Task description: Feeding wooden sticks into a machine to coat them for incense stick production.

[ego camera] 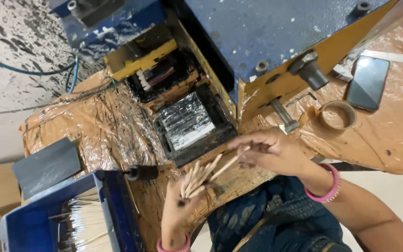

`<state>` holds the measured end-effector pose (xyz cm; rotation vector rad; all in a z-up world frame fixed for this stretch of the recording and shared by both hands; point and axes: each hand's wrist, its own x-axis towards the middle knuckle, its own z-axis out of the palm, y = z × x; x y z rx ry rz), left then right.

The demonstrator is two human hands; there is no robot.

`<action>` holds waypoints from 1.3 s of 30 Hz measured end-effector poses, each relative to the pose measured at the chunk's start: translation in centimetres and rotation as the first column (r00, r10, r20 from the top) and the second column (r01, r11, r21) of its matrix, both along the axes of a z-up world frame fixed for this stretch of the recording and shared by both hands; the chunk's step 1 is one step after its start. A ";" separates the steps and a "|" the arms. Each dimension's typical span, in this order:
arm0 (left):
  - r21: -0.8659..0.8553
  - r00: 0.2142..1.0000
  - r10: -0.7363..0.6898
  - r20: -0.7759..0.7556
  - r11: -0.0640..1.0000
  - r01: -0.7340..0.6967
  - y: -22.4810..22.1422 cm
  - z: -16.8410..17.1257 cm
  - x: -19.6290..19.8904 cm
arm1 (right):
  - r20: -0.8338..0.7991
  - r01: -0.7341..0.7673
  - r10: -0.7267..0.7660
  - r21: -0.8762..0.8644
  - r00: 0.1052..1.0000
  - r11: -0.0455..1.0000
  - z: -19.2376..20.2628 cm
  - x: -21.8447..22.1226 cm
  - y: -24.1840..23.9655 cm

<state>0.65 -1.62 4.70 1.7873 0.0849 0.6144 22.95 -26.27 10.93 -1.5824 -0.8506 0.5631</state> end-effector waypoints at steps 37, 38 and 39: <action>0.023 0.768 0.638 -0.056 0.770 -0.637 -1.2 -11.0 -5.8 | 0.854 0.453 -0.285 0.065 0.436 0.889 -1.2 6.7 -4.2; 0.025 0.767 0.638 -0.067 0.770 -0.638 -1.7 -11.3 -6.7 | 0.851 0.453 -0.279 0.056 0.444 0.890 -1.7 6.4 -4.6; -0.186 0.762 0.633 -0.137 0.739 -0.648 -1.5 -11.8 -6.5 | 0.844 0.540 -0.315 0.036 0.434 0.841 -1.9 6.8 -4.7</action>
